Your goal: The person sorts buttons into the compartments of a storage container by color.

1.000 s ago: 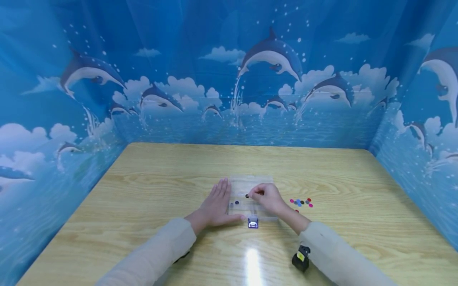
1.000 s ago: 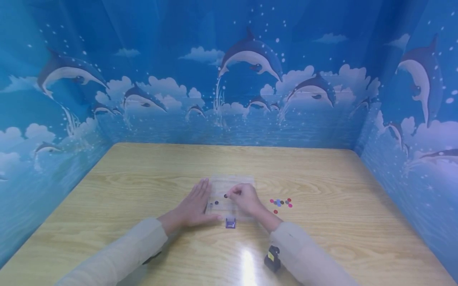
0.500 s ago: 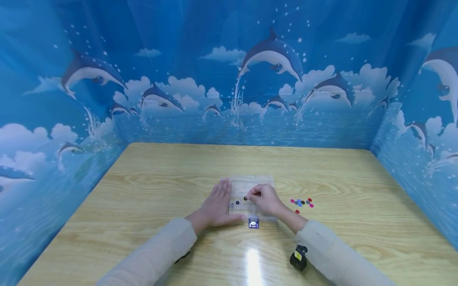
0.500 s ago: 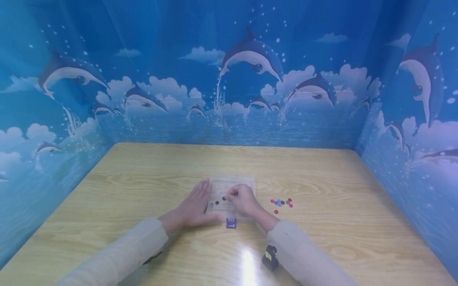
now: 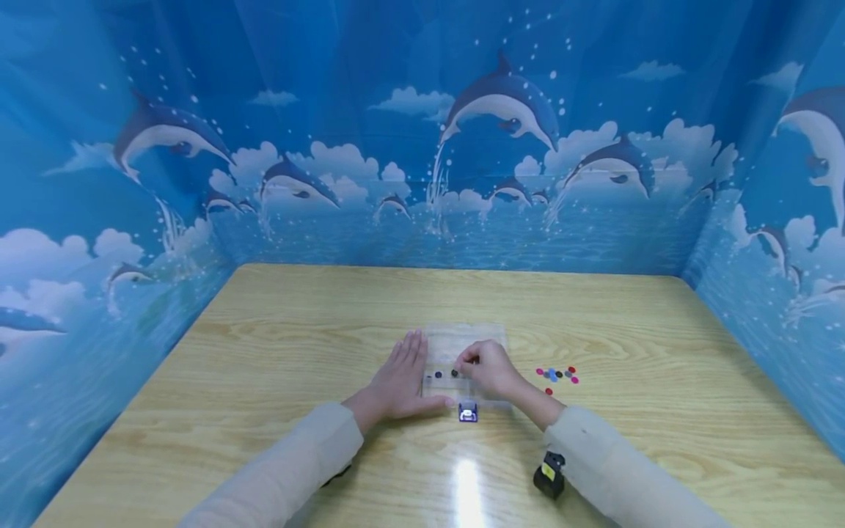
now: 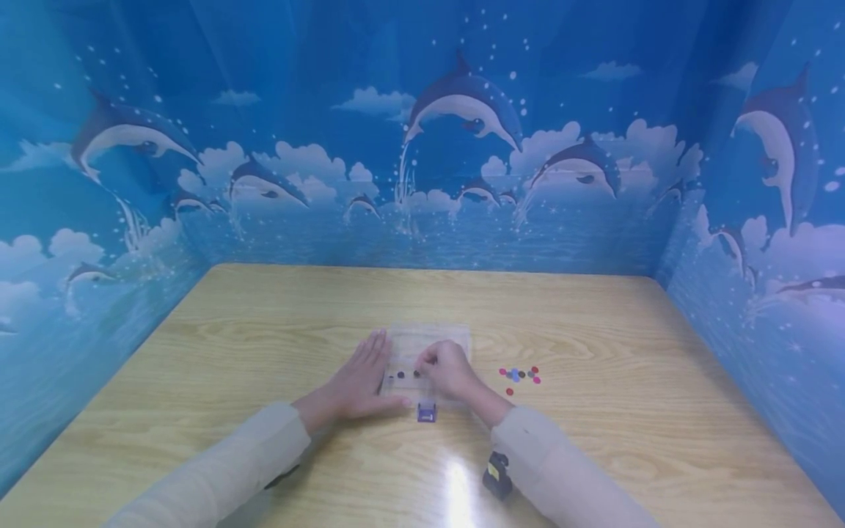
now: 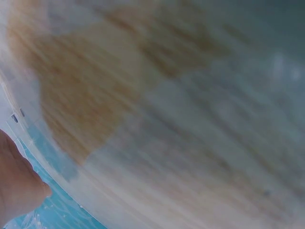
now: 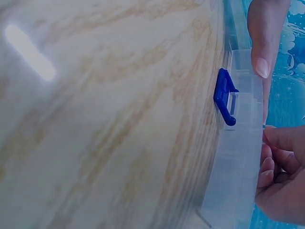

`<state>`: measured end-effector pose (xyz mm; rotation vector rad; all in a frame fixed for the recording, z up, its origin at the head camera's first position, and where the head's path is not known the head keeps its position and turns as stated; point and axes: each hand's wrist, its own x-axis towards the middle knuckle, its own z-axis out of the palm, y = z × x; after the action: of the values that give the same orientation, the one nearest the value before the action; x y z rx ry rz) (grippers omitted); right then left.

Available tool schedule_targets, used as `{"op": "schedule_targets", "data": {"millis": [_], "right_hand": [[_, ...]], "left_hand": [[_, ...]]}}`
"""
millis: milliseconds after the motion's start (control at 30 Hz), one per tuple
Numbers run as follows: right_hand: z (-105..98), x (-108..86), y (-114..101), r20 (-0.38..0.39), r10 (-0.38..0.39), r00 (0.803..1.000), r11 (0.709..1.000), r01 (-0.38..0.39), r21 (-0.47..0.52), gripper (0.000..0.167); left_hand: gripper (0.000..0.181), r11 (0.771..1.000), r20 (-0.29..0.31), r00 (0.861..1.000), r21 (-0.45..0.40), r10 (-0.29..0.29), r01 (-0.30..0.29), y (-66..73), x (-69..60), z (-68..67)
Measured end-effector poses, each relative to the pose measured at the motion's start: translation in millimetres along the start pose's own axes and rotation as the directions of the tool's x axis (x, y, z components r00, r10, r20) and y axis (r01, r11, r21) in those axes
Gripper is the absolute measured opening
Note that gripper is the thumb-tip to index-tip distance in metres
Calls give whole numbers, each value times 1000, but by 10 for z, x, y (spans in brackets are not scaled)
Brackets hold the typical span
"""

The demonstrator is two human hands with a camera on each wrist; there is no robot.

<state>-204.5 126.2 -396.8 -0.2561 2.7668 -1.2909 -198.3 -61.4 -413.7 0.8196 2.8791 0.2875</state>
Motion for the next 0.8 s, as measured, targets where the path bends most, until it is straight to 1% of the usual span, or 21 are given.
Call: {"op": "schedule_targets", "data": {"millis": [100,300,433,567,800], "right_hand": [[3,-7,-6,-9,19,1000,1000,-19,15,7],[-18,-24,1,-53,26,998,997,-23,67,6],[-58,-40,-24,-92,27,995,998,-21,67,6],[-93,-56,-26,-105,35,994,997,-27,75,6],[-125,-84,34,-128,5,992,994,9,106,7]], "left_hand": [[108,1000,-4,1000,-7,1,-1,-2,1,3],[108,1000,-2,1000,-10,-1,1,-4,5,11],[107,1000,-6,1000,-6,3,-3,-6,7,12],[107,1000,-5,1000,-9,5,-5,-4,3,8],[108,1000,-6,1000,-1,2,-2,-15,15,26]]}}
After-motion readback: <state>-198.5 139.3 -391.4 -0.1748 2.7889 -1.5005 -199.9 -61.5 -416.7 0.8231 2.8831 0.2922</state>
